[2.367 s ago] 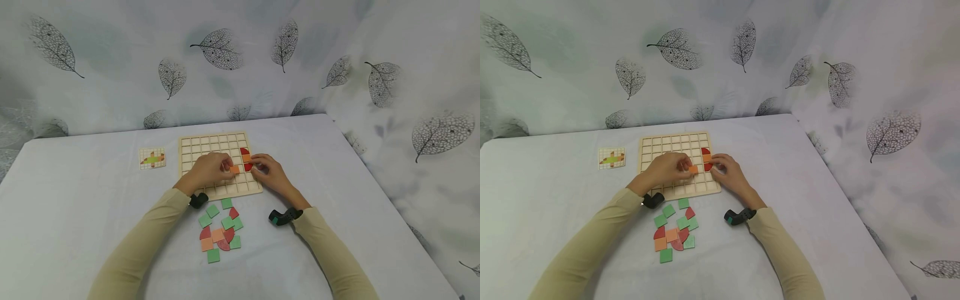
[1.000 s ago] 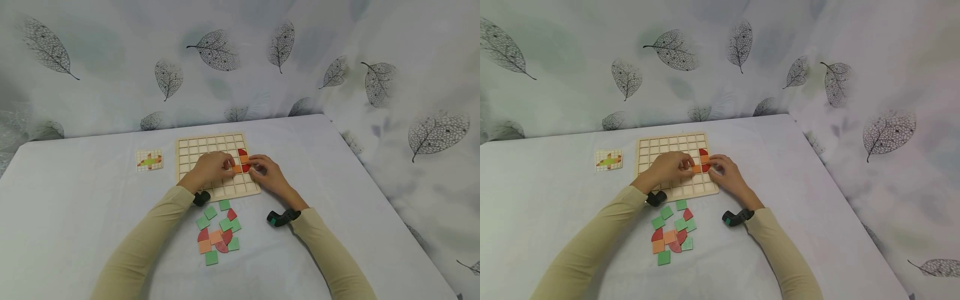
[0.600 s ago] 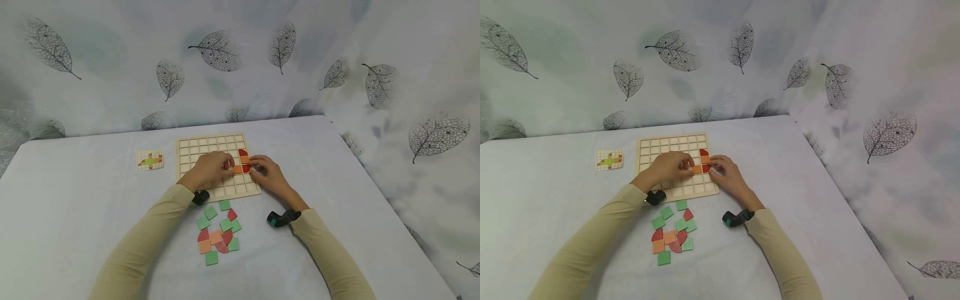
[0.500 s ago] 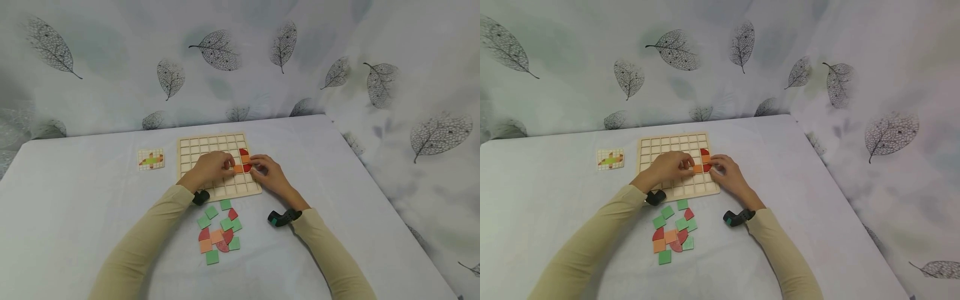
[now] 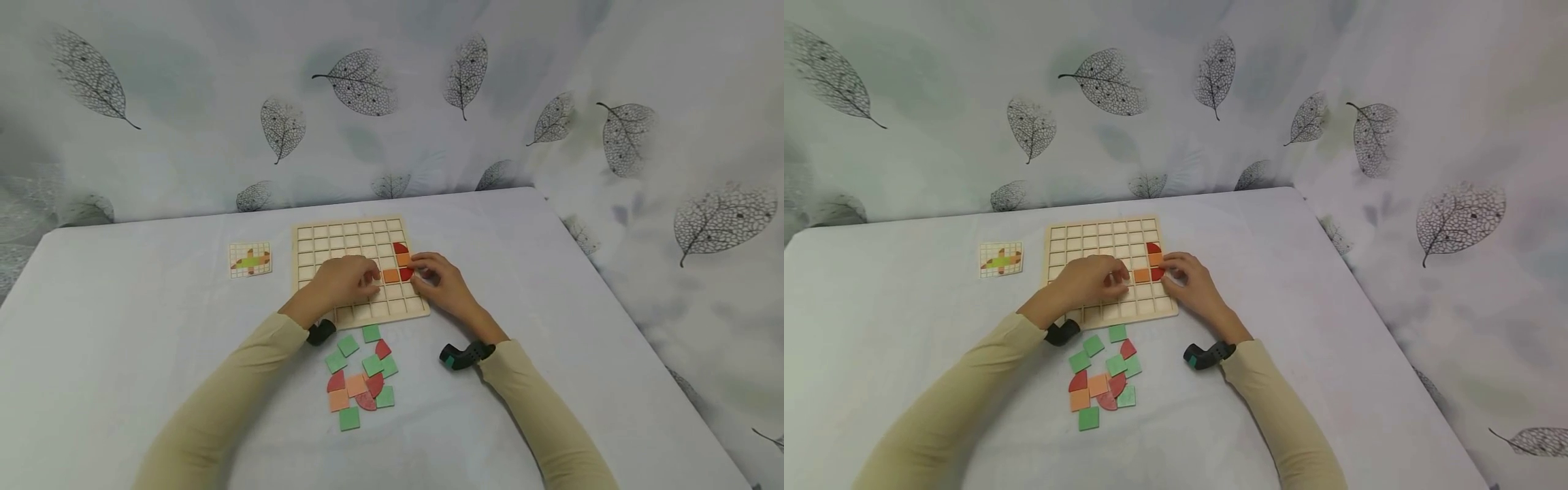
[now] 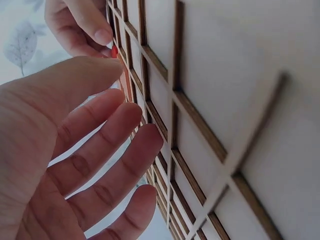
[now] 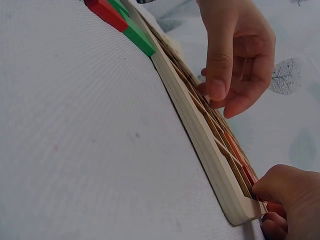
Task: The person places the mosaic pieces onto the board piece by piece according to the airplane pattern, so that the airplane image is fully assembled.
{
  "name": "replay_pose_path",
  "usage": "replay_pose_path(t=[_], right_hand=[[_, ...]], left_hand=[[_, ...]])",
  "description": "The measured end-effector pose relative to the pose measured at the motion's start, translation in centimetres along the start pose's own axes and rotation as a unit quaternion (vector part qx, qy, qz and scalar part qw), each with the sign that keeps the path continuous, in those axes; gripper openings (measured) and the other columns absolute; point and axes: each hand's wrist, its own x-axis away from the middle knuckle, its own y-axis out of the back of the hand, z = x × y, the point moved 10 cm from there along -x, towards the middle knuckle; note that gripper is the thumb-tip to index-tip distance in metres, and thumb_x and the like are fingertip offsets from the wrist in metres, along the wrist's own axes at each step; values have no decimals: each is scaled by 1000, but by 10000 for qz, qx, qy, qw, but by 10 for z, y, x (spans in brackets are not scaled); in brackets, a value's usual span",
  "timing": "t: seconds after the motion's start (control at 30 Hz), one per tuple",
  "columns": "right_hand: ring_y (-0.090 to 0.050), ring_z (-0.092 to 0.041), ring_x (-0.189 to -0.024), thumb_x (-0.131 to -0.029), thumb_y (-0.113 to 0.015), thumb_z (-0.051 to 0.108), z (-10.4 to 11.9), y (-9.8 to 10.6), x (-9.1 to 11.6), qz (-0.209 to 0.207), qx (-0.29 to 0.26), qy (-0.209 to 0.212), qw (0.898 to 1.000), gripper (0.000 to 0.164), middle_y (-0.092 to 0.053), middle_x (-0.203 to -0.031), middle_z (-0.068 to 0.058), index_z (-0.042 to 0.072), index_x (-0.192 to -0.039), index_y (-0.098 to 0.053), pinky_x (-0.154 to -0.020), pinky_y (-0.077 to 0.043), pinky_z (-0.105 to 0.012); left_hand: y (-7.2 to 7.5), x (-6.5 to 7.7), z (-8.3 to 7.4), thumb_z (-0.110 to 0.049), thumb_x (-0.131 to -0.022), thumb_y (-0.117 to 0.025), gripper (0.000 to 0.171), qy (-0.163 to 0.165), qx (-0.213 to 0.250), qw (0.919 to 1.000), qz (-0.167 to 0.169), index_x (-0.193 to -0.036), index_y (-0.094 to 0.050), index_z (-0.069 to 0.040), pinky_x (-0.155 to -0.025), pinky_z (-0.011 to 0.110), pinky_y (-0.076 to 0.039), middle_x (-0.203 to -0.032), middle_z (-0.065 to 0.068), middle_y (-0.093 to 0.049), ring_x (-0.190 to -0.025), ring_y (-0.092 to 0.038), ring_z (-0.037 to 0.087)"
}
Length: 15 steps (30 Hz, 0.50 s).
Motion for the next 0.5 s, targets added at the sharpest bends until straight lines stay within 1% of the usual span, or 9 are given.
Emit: replay_pose_path(t=[0.1, 0.2, 0.33, 0.5], right_hand=[[-58, -26, -97, -89, -68, 4, 1, 0, 0, -3, -10, 15, 10000, 28, -58, -128, -15, -1, -117, -67, -87, -48, -38], [-58, -26, -98, -89, -68, 4, 1, 0, 0, -21, 3, 48, 10000, 29, -58, -128, -16, -1, -117, -67, -87, -49, -38], [-58, -26, -97, -89, -68, 4, 0, 1, 0, -35, 31, 42, 10000, 29, -58, -128, -15, -1, -117, -67, -87, -49, -37], [-58, -25, -98, -89, -68, 4, -2, 0, 0, -1, 11, -25, 10000, 28, -58, -128, -14, -1, -117, -67, -87, -48, -35]], left_hand=[[1, 7, -2, -24, -91, -69, 14, -98, -75, 9999, -34, -99, -69, -12, -67, 31, -49, -93, -1, -67, -78, -60, 13], [3, 13, -4, -24, -91, -69, 13, -192, -137, 9996, -138, -97, -70, -13, -68, 31, -50, -92, -1, -67, -79, -61, 13], [6, 20, -5, -23, -92, -67, 12, -206, -231, 9991, -297, -97, -71, -13, -69, 32, -50, -90, -1, -67, -79, -62, 14], [4, 28, -7, -22, -91, -66, 12, -188, -331, 9986, -377, -95, -71, -13, -71, 34, -51, -89, -1, -69, -81, -62, 15]])
